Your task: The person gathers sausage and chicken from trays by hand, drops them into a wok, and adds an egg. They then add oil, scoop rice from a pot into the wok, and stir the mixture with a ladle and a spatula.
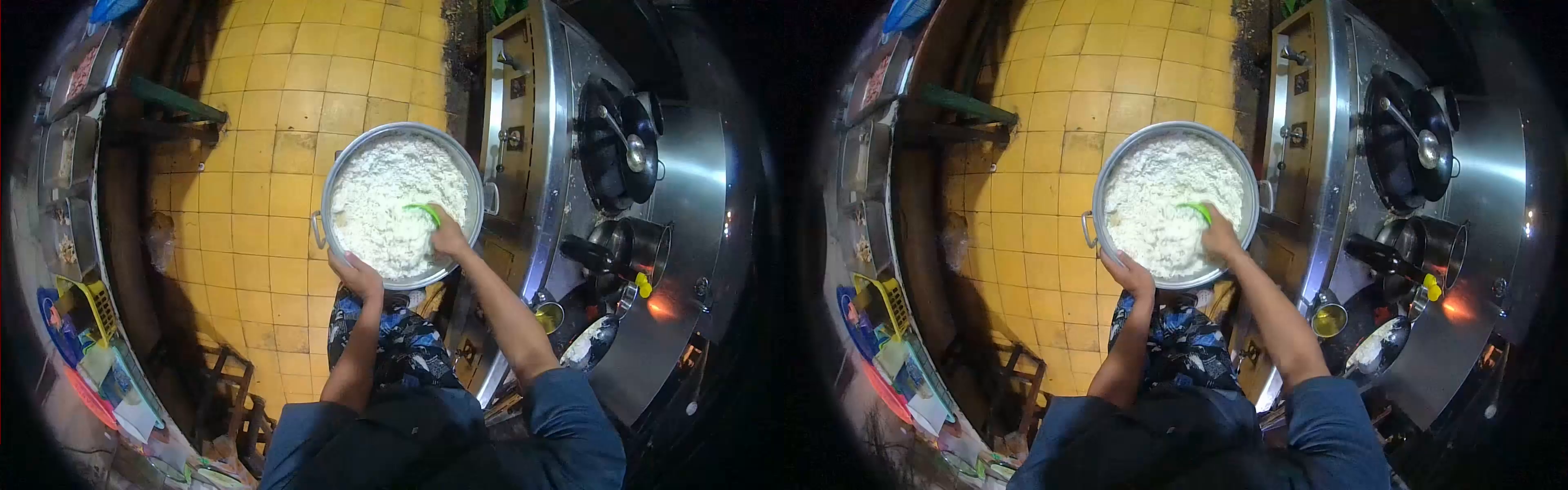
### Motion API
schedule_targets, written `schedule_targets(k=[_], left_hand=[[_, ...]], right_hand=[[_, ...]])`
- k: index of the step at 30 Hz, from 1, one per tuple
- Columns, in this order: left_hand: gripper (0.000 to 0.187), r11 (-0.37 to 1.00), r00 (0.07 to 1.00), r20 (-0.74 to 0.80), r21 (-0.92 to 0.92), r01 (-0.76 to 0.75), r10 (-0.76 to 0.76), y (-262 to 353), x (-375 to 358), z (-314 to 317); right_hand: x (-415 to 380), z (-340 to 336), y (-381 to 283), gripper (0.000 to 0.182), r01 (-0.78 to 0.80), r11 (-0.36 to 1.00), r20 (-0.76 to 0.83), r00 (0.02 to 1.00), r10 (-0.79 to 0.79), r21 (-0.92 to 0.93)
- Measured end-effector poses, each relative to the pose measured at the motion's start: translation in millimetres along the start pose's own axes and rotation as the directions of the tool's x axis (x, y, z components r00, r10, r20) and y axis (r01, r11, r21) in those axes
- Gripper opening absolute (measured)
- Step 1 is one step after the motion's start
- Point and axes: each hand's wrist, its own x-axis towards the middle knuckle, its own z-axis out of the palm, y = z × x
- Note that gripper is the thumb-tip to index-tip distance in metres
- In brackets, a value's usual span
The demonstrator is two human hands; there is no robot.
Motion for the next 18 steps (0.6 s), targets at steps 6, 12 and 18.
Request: schedule_targets(k=[6, 12, 18], left_hand=[[0.042, 0.999, 0.999, -0.027, 0.045, -0.02, 0.021, -11.8, 0.3, 2.9], [0.038, 0.999, 0.997, -0.074, 0.034, -0.027, 0.03, -13.9, 0.3, 5.0], [0.038, 0.998, 0.994, -0.089, -0.001, -0.068, 0.068, -10.1, -1.0, 6.9]], right_hand=[[30.6, -38.2, -83.6, 0.055, 0.086, 0.89, -0.433, 0.85, -0.299, -0.447], [31.8, -0.6, -76.3, 0.061, 0.192, 0.808, -0.197, 0.915, -0.353, -0.556], [0.1, 25.7, -53.9, 0.062, 0.166, 0.829, -0.064, 0.97, -0.236, -0.535]])
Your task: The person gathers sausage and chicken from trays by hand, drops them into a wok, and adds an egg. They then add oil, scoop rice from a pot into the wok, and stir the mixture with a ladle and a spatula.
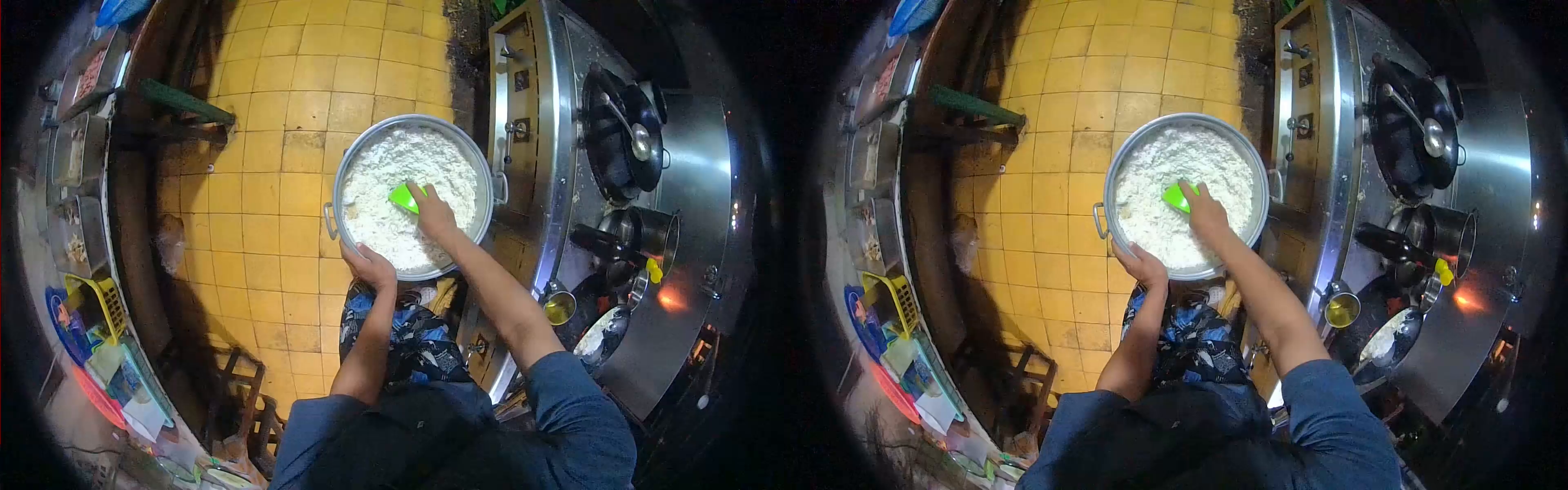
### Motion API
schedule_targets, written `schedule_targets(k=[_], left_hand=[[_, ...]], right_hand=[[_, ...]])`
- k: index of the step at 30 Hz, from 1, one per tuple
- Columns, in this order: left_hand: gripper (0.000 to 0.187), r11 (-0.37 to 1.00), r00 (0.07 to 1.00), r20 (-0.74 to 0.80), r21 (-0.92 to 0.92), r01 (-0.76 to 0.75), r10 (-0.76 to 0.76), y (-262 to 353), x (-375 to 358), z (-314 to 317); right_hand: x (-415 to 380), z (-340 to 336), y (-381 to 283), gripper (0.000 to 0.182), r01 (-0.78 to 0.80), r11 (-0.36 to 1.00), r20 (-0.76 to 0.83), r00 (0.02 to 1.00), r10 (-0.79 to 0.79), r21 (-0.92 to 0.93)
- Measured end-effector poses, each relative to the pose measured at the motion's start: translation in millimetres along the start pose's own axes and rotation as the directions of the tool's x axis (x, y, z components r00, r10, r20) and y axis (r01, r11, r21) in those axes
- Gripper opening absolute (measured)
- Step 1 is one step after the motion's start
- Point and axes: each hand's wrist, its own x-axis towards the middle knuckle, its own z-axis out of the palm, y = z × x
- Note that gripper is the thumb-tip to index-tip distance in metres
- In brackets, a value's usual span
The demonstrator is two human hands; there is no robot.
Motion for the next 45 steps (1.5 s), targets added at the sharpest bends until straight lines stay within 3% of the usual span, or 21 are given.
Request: schedule_targets(k=[7, 9, 11, 13, 15, 17, 21, 23, 25, 27, 28, 31, 33, 36, 37, 38, 40, 41, 43, 44, 45], left_hand=[[0.043, 0.991, 0.99, 0.05, 0.02, 0.129, -0.13, 7.8, 1.6, -2.2], [0.047, 0.994, 0.995, 0.099, 0.11, -0.003, -0.008, 2.5, 1.3, -6.6], [0.051, 0.988, 0.99, 0.133, 0.138, -0.073, 0.054, -2.6, 1.7, -9.8], [0.055, 0.977, 0.979, 0.168, 0.162, -0.141, 0.113, -1.3, 1.8, -15.2], [0.065, 0.939, 0.958, 0.275, 0.343, -0.022, -0.078, 3.5, 1.2, -22.6], [0.07, 0.923, 0.953, 0.299, 0.377, -0.084, -0.036, 11.7, -10.5, -29.1], [0.067, 0.883, 0.943, 0.315, 0.405, -0.239, 0.11, 55.1, -31.4, -34.6], [0.057, 0.854, 0.624, 0.664, -0.042, -0.519, 0.412, 69.3, -23.8, -28.6], [0.047, 0.832, 0.553, 0.708, -0.087, -0.547, 0.438, 70.6, -20.1, -11.3], [0.045, 0.804, 0.387, 0.766, -0.27, -0.53, 0.513, 69.1, -13.6, 2.9], [0.041, 0.877, 0.422, 0.796, -0.268, -0.399, 0.434, 78.8, -14.1, 5.2], [0.038, 0.797, 0.306, 0.814, -0.282, -0.534, 0.493, 106.0, -18.3, -0.3], [0.035, 0.889, 0.326, 0.866, -0.242, -0.388, 0.378, 105.9, -24.3, 0.6], [0.033, 0.94, 0.588, 0.734, -0.278, -0.198, 0.341, 115.5, -28.3, 4.0], [0.033, 0.937, 0.571, 0.743, -0.281, -0.208, 0.35, 108.8, -23.5, 8.6], [0.032, 0.955, 0.624, 0.768, -0.274, 0.114, 0.146, 97.2, -15.7, 16.8], [0.033, 0.761, 0.505, 0.843, -0.203, 0.617, -0.185, 95.8, -3.9, 19.8], [0.033, 0.767, 0.499, 0.849, -0.2, 0.61, -0.176, 92.5, 5.4, 21.4], [0.039, 0.394, 0.162, 0.869, 0.041, 0.918, -0.468, 83.7, 26.8, 29.1], [0.045, 0.495, 0.266, 0.752, 0.092, 0.864, -0.603, 84.1, 29.6, 27.6], [0.046, 0.611, 0.37, 0.787, 0.011, 0.791, -0.494, 95.0, 23.4, 23.4]], right_hand=[[-35.9, 27.8, 23.2, 0.065, -0.146, 0.969, 0.003, 0.989, 0.148, 0.199], [-30.5, 22.9, 43.3, 0.067, -0.085, 0.892, 0.022, 0.996, 0.083, 0.444], [-39.3, 19.5, 48.1, 0.067, -0.247, 0.798, 0.092, 0.967, 0.236, 0.55], [-53.7, 19.9, 47.4, 0.064, -0.204, 0.539, 0.069, 0.963, 0.261, 0.817], [-65.0, 15.2, 43.1, 0.066, -0.147, 0.326, 0.046, 0.954, 0.297, 0.934], [-78.0, 2.7, 40.9, 0.061, -0.256, 0.041, 0.23, 0.921, 0.316, 0.966], [-91.8, 6.4, 41.0, 0.064, -0.164, -0.172, 0.213, 0.921, 0.326, 0.971], [-97.5, 5.9, 38.0, 0.065, -0.122, -0.257, 0.208, 0.917, 0.341, 0.959], [-101.3, 5.4, 38.1, 0.062, -0.123, -0.313, 0.242, 0.894, 0.377, 0.942], [-102.2, 7.8, 43.0, 0.062, -0.095, -0.15, 0.145, 0.92, 0.365, 0.984], [-107.2, -4.8, 41.6, 0.064, -0.11, -0.103, 0.14, 0.928, 0.345, 0.988], [-114.3, -18.0, 41.4, 0.066, -0.108, -0.083, 0.128, 0.944, 0.305, 0.991], [-117.6, -23.8, 42.2, 0.067, -0.088, -0.105, 0.115, 0.951, 0.288, 0.991], [-125.5, -39.0, 40.3, 0.067, -0.153, -0.138, 0.186, 0.943, 0.276, 0.979], [-128.0, -42.4, 40.3, 0.067, -0.139, -0.15, 0.178, 0.941, 0.288, 0.979], [-130.5, -46.3, 40.8, 0.066, -0.147, -0.161, 0.188, 0.944, 0.272, 0.976], [-132.4, -49.5, 39.7, 0.066, -0.142, -0.18, 0.187, 0.946, 0.264, 0.973], [-132.2, -50.4, 38.8, 0.066, -0.119, -0.213, 0.172, 0.953, 0.25, 0.97], [-128.3, -48.6, 37.2, 0.065, -0.073, -0.25, 0.138, 0.957, 0.254, 0.965], [-126.5, -45.7, 35.0, 0.065, -0.059, -0.288, 0.135, 0.958, 0.252, 0.956], [-127.1, -42.2, 33.1, 0.065, -0.043, -0.327, 0.133, 0.957, 0.258, 0.944]])
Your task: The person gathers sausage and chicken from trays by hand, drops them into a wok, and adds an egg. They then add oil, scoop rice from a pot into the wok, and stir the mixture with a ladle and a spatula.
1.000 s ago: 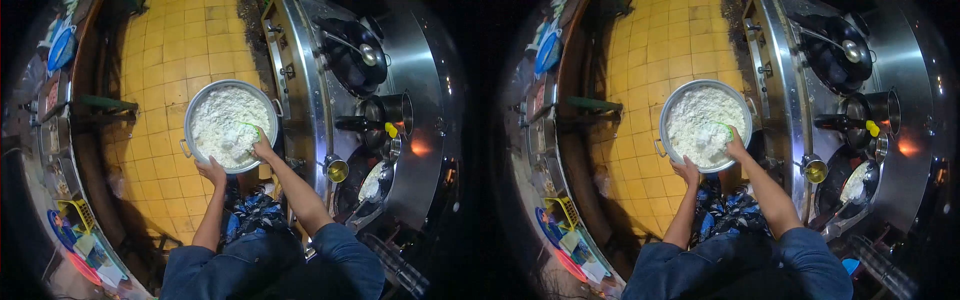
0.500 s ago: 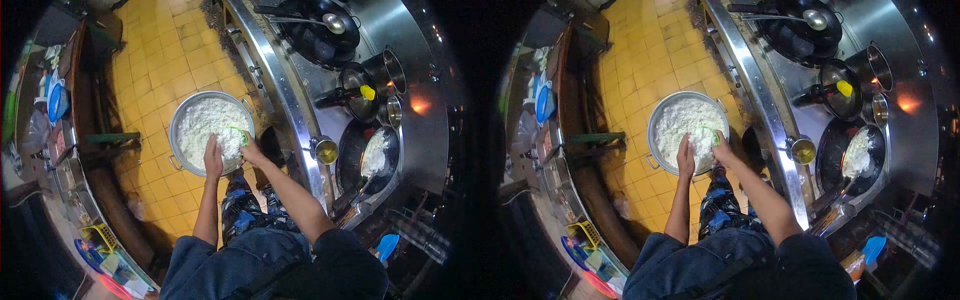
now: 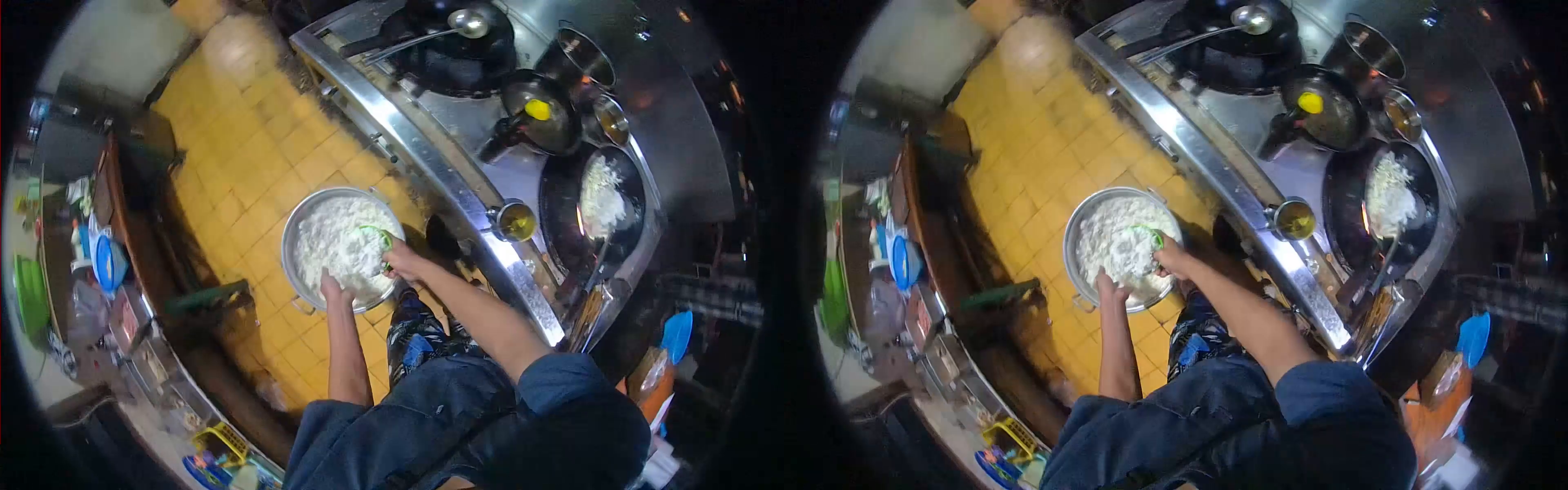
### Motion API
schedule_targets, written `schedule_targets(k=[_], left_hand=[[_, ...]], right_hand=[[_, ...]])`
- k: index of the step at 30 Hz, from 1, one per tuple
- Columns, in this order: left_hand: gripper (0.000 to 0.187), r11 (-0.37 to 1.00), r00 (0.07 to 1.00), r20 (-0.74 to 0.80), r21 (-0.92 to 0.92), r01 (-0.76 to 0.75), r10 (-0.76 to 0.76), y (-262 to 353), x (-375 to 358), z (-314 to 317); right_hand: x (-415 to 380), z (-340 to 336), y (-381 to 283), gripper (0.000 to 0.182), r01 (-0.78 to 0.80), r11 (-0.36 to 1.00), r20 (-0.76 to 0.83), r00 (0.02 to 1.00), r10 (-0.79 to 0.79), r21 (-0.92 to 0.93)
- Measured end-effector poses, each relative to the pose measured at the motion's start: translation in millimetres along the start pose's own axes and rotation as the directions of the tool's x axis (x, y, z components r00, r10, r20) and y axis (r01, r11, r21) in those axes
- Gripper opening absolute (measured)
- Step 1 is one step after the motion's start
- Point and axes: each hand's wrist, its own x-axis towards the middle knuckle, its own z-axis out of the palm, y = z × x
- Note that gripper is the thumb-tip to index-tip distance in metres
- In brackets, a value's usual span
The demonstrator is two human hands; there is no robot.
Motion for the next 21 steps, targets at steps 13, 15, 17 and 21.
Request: schedule_targets(k=[13, 15, 17, 21], left_hand=[[0.03, 0.712, 0.851, 0.295, 0.467, -0.525, 0.435, 24.3, -4.5, 14.2], [0.038, 0.994, 0.911, 0.411, 0.095, -0.061, 0.016, 21.4, 34.2, -6.2], [0.037, 0.91, 0.872, 0.427, 0.217, -0.354, 0.237, 2.9, -1.1, 11.2], [0.042, 0.774, 0.759, 0.561, 0.3, -0.558, 0.33, -30.8, -8.7, 47.8]], right_hand=[[-14.9, 9.8, -5.2, 0.054, 0.004, 0.993, -0.011, 1.0, -0.005, -0.114], [-23.5, 9.4, -15.2, 0.047, -0.01, 0.997, 0.028, 1.0, 0.012, -0.076], [-45.7, 6.8, -34.7, 0.021, -0.042, 0.999, 0.099, 0.994, 0.043, -0.005], [-73.1, -18.9, -55.6, 0.016, 0.028, 0.992, 0.134, 0.99, -0.045, 0.127]])
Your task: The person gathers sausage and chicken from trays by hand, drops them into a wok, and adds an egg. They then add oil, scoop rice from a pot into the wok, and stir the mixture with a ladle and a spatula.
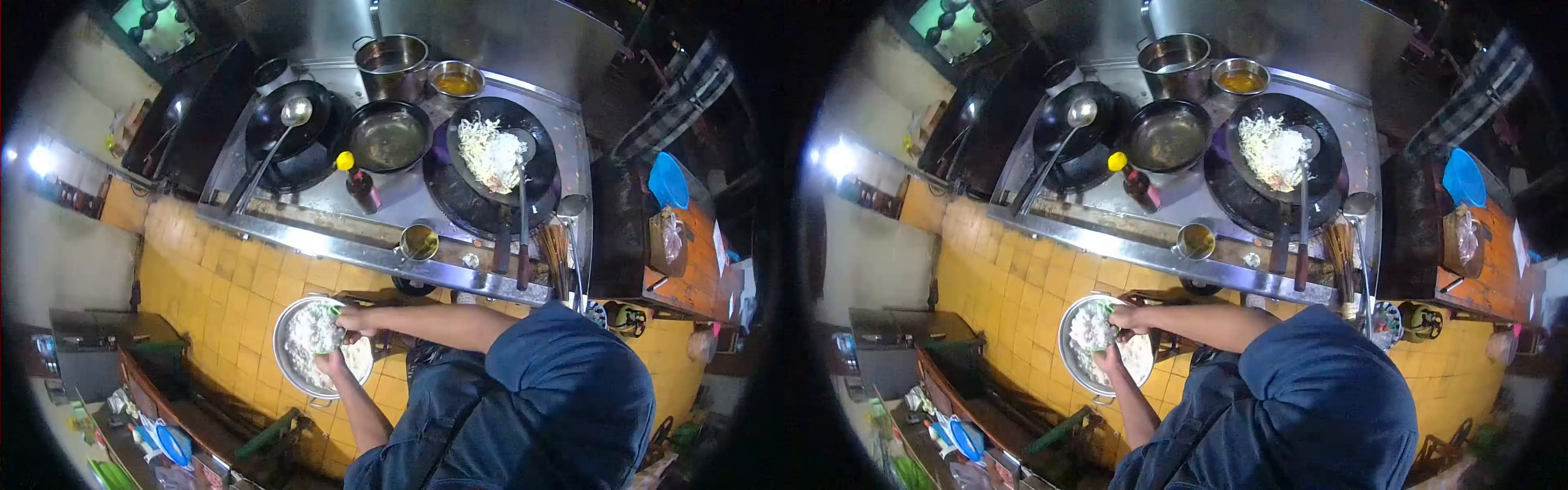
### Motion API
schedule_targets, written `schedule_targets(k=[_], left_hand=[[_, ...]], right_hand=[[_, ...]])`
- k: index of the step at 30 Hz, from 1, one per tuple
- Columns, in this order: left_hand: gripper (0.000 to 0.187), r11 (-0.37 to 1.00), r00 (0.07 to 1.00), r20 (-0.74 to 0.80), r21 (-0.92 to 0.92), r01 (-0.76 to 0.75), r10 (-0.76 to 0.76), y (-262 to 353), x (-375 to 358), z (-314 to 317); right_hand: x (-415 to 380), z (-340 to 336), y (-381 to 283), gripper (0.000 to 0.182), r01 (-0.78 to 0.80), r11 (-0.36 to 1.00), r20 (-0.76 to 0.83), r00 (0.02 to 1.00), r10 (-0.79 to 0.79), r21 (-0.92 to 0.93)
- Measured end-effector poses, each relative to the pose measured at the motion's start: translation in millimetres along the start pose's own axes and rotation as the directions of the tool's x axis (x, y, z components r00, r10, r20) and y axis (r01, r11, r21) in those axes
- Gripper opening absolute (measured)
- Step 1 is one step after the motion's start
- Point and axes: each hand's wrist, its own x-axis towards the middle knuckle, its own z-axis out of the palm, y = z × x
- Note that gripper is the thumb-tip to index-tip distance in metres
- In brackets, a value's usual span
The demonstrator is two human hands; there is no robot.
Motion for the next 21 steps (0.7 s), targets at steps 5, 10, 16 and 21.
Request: schedule_targets(k=[5, 10, 16, 21], left_hand=[[0.041, 0.191, 0.904, 0.408, -0.884, 0.426, -0.128, -30.3, 55.8, 19.1], [0.026, 0.271, 0.905, 0.425, -0.871, 0.409, -0.002, 6.7, 59.6, 34.7], [0.009, 0.645, 0.957, -0.07, -0.752, 0.135, -0.281, -4.0, 74.6, -34.3], [0.013, 0.721, 0.974, 0.167, -0.655, 0.226, -0.153, -18.9, 15.5, -68.4]], right_hand=[[-67.9, -77.0, -40.8, 0.02, 0.178, 0.981, -0.053, 0.983, -0.175, 0.072], [-223.6, -163.8, -123.3, 0.029, 0.391, 0.905, -0.622, 0.671, -0.403, -0.165], [-272.2, -376.3, -108.0, 0.051, -0.298, 0.798, -0.846, 0.07, -0.529, -0.524], [-299.4, -404.2, -107.6, 0.05, -0.333, 0.809, -0.808, -0.184, -0.56, -0.485]])
